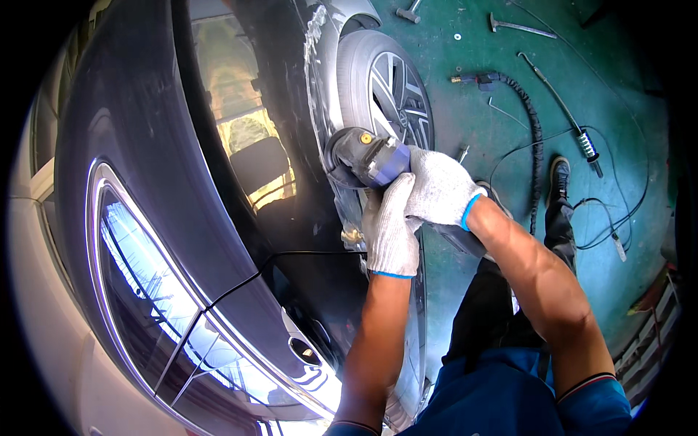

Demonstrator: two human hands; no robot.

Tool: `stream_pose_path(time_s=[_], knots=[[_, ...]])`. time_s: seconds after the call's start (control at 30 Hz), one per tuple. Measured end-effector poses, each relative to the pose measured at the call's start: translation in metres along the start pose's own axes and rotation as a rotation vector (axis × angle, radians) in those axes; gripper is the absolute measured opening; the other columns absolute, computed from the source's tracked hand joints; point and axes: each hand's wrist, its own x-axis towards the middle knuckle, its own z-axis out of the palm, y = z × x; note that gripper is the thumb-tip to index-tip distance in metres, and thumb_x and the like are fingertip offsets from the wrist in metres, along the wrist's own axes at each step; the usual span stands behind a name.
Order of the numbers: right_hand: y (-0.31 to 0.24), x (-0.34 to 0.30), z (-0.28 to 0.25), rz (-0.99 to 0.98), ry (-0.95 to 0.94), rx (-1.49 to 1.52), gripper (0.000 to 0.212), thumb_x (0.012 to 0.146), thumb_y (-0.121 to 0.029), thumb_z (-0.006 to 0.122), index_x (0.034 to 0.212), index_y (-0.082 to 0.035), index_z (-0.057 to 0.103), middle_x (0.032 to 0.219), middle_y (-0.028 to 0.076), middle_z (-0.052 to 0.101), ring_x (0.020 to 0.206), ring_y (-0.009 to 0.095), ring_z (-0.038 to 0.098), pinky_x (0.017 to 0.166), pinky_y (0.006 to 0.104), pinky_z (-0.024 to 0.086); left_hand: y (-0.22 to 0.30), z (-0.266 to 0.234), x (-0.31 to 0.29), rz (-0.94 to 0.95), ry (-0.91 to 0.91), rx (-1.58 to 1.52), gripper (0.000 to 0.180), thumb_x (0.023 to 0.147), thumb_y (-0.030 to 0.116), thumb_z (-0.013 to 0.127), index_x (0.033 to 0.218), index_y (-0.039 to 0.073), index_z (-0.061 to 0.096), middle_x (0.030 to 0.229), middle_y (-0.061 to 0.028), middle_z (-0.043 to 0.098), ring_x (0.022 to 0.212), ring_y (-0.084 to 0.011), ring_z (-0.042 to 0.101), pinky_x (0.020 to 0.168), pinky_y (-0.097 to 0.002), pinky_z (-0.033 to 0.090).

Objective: The person uses a handheld angle grinder to smooth a damaged area on the rear quarter panel of a dark-colored car. The operator moves the tool in circular and sweeping motions across the surface, generating sparks as the paint and filler are removed.

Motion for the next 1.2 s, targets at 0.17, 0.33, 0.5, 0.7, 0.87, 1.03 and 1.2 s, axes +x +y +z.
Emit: stream_pose_path(time_s=[0.17, 0.33, 0.5, 0.7, 0.87, 1.03, 1.2], knots=[[0.001, -0.026, 0.011, 0.125, -0.139, -0.041, 0.045, 0.076, -0.028, 0.072, 0.106, 0.004, 0.064, 0.090, 0.030, 0.071, 0.092, 0.046, 0.071, 0.082, 0.0525, 0.057, -0.020, -0.007, -0.026, -0.017, 0.110, -0.061, 0.054, 0.090, 0.014, 0.078, 0.140, 0.004, 0.058, 0.126, -0.0078, 0.066, 0.110, -0.0209, 0.068, 0.090, -0.0354, 0.059], [-0.002, -0.009, 0.003, 0.005, 0.000, -0.032, 0.045, 0.076, -0.032, 0.073, 0.100, 0.006, 0.066, 0.086, 0.030, 0.071, 0.089, 0.046, 0.072, 0.079, 0.0518, 0.058, -0.003, -0.001, -0.011, -0.038, 0.028, -0.017, 0.055, 0.091, 0.019, 0.077, 0.141, 0.005, 0.058, 0.127, -0.0064, 0.067, 0.108, -0.0192, 0.069, 0.091, -0.0356, 0.057], [-0.008, -0.027, 0.005, 0.086, -0.089, -0.051, 0.046, 0.073, -0.029, 0.073, 0.102, 0.006, 0.065, 0.083, 0.030, 0.070, 0.087, 0.046, 0.072, 0.078, 0.0514, 0.058, -0.016, -0.012, -0.024, -0.083, 0.074, -0.052, 0.055, 0.091, 0.018, 0.077, 0.141, 0.005, 0.059, 0.125, -0.0065, 0.067, 0.109, -0.0187, 0.068, 0.089, -0.0339, 0.058], [-0.003, -0.044, 0.014, 0.117, -0.156, -0.085, 0.052, 0.076, -0.033, 0.074, 0.107, 0.007, 0.063, 0.087, 0.030, 0.071, 0.089, 0.046, 0.072, 0.081, 0.0521, 0.057, -0.027, -0.016, -0.044, -0.107, 0.144, -0.043, 0.053, 0.092, 0.019, 0.076, 0.140, 0.003, 0.060, 0.128, -0.0084, 0.066, 0.110, -0.0202, 0.068, 0.091, -0.0347, 0.056], [-0.010, -0.031, 0.004, 0.100, -0.138, -0.089, 0.049, 0.078, -0.032, 0.071, 0.108, 0.006, 0.061, 0.086, 0.030, 0.071, 0.089, 0.046, 0.072, 0.080, 0.0525, 0.058, -0.018, -0.016, -0.030, -0.079, 0.085, -0.074, 0.053, 0.092, 0.015, 0.075, 0.141, 0.003, 0.058, 0.128, -0.0085, 0.066, 0.112, -0.0208, 0.067, 0.092, -0.0350, 0.057], [-0.005, -0.048, 0.015, 0.152, -0.248, -0.151, 0.053, 0.078, -0.034, 0.072, 0.107, 0.008, 0.061, 0.088, 0.032, 0.071, 0.090, 0.046, 0.072, 0.082, 0.0529, 0.057, -0.035, -0.023, -0.049, -0.100, 0.166, -0.104, 0.055, 0.093, 0.014, 0.074, 0.143, 0.001, 0.056, 0.129, -0.0090, 0.065, 0.114, -0.0214, 0.066, 0.095, -0.0361, 0.056], [-0.016, -0.033, 0.002, 0.133, -0.171, -0.135, 0.053, 0.078, -0.031, 0.072, 0.111, 0.008, 0.061, 0.087, 0.030, 0.071, 0.088, 0.046, 0.072, 0.081, 0.0527, 0.057, -0.019, -0.012, -0.036, -0.074, 0.098, -0.114, 0.054, 0.093, 0.015, 0.073, 0.143, 0.003, 0.057, 0.131, -0.0096, 0.064, 0.116, -0.0220, 0.065, 0.100, -0.0374, 0.053]])
